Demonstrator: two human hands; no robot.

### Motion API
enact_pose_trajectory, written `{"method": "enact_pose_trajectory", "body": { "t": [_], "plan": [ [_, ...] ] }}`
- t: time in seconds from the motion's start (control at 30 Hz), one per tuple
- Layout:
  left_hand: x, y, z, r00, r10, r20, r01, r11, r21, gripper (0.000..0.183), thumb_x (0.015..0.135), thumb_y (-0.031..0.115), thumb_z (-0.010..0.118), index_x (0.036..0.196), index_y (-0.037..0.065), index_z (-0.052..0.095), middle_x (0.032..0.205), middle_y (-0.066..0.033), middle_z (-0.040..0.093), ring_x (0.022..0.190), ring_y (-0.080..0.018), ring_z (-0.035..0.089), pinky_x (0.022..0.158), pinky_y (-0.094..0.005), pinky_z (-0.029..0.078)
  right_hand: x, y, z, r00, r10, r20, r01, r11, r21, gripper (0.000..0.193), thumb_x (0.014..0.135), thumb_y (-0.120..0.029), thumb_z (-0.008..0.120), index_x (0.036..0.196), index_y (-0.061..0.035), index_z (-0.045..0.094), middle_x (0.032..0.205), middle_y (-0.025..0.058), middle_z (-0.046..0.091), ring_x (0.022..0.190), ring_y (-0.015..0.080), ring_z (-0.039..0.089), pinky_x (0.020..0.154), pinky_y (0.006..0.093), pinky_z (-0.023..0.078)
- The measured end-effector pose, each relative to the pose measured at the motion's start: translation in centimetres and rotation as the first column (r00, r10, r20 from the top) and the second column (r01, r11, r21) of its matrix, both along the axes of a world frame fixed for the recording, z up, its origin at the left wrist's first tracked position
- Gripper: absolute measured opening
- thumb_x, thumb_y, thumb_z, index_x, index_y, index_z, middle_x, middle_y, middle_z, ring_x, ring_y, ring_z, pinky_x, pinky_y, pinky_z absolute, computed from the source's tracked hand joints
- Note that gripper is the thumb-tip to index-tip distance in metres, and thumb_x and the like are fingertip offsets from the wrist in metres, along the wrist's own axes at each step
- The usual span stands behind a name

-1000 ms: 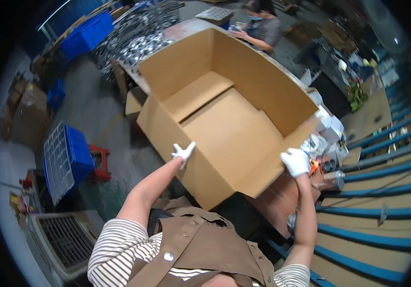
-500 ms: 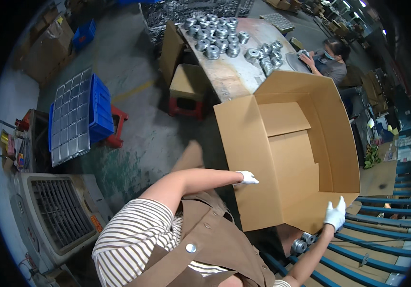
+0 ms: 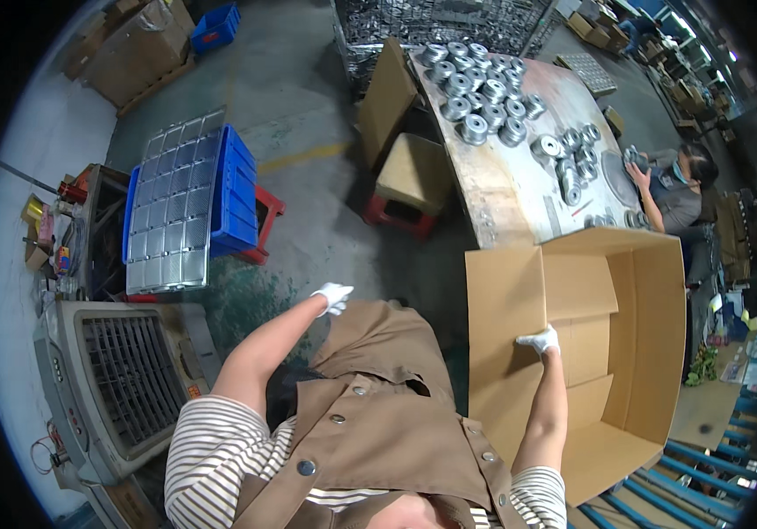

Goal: The person folds a cardboard box and tapes its bottom using a tape dispenser, then places a plastic tray into the box and packs metal rings into the tray by hand.

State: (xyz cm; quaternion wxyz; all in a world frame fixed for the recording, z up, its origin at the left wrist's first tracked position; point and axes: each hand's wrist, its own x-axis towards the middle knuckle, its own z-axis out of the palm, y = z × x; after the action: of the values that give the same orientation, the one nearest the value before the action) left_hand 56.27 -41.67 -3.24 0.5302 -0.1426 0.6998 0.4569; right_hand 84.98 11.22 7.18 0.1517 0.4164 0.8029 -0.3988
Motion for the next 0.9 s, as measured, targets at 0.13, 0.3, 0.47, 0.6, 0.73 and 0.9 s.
{"method": "enact_pose_trajectory", "body": {
  "t": [0.13, 0.3, 0.47, 0.6, 0.73, 0.9],
  "plan": [
    [-2.9, -6.8, -3.2, 0.98, 0.191, -0.054, -0.194, 0.979, -0.063, 0.055, 0.093, 0.038, 0.064, 0.133, 0.0, 0.055, 0.118, -0.0158, 0.064, 0.092, -0.0284, 0.066, 0.072, -0.0378, 0.056, -1.5, 2.8, -3.4, 0.984, 0.144, 0.107, -0.152, 0.986, 0.069, 0.045, 0.058, -0.026, 0.093, 0.093, -0.004, 0.074, 0.09, 0.0106, 0.076, 0.079, 0.0192, 0.071, 0.073, 0.0336, 0.056],
    [-7.4, -5.6, -2.4, 0.962, 0.252, -0.109, -0.267, 0.951, -0.157, 0.054, 0.093, 0.034, 0.065, 0.133, -0.002, 0.056, 0.129, -0.0211, 0.061, 0.105, -0.0357, 0.065, 0.086, -0.0407, 0.054, -2.1, -1.0, 0.9, 0.962, 0.165, 0.219, -0.209, 0.958, 0.197, 0.041, 0.057, -0.03, 0.092, 0.087, -0.0065, 0.076, 0.088, 0.0108, 0.075, 0.077, 0.0239, 0.071, 0.071, 0.0354, 0.055],
    [-12.1, 1.5, -1.7, 0.964, 0.172, -0.204, -0.195, 0.976, -0.1, 0.038, 0.093, 0.037, 0.063, 0.113, 0.003, 0.067, 0.092, -0.0073, 0.067, 0.073, -0.0173, 0.063, 0.066, -0.0332, 0.051, -1.9, -2.6, 2.0, 0.968, 0.111, 0.224, -0.15, 0.975, 0.162, 0.041, 0.059, -0.028, 0.091, 0.092, -0.0082, 0.076, 0.088, 0.0095, 0.076, 0.077, 0.0229, 0.071, 0.073, 0.0347, 0.056],
    [-16.0, 6.7, 0.1, 0.877, -0.434, -0.206, 0.382, 0.89, -0.25, 0.045, 0.094, 0.043, 0.055, 0.118, 0.007, 0.068, 0.109, -0.0109, 0.07, 0.087, -0.026, 0.067, 0.084, -0.0382, 0.051, -3.2, -2.7, 2.9, 0.983, 0.071, 0.171, -0.076, 0.997, 0.024, 0.05, 0.059, -0.02, 0.092, 0.103, -0.0048, 0.072, 0.094, 0.0088, 0.076, 0.083, 0.0207, 0.071, 0.078, 0.0322, 0.056],
    [-20.6, 10.5, 0.6, 0.623, -0.73, -0.282, 0.636, 0.682, -0.361, 0.046, 0.093, 0.044, 0.05, 0.122, 0.013, 0.068, 0.127, -0.0127, 0.065, 0.112, -0.033, 0.063, 0.099, -0.0413, 0.047, -3.7, -2.7, 1.6, 0.993, -0.08, 0.086, 0.097, 0.972, -0.213, 0.071, 0.056, -0.01, 0.093, 0.119, 0.0003, 0.062, 0.105, 0.01, 0.074, 0.093, 0.0185, 0.07, 0.085, 0.0307, 0.055],
    [-26.7, 13.5, 0.1, 0.426, -0.851, -0.308, 0.752, 0.522, -0.402, 0.05, 0.095, 0.047, 0.047, 0.124, 0.011, 0.066, 0.119, -0.01, 0.069, 0.106, -0.0283, 0.066, 0.097, -0.0396, 0.047, -4.5, -5.1, 1.4, 0.934, -0.267, 0.236, 0.24, 0.961, 0.138, 0.113, 0.05, -0.009, 0.095, 0.146, -0.0004, 0.036, 0.131, 0.0174, 0.061, 0.117, 0.024, 0.06, 0.101, 0.0329, 0.048]
  ]
}}
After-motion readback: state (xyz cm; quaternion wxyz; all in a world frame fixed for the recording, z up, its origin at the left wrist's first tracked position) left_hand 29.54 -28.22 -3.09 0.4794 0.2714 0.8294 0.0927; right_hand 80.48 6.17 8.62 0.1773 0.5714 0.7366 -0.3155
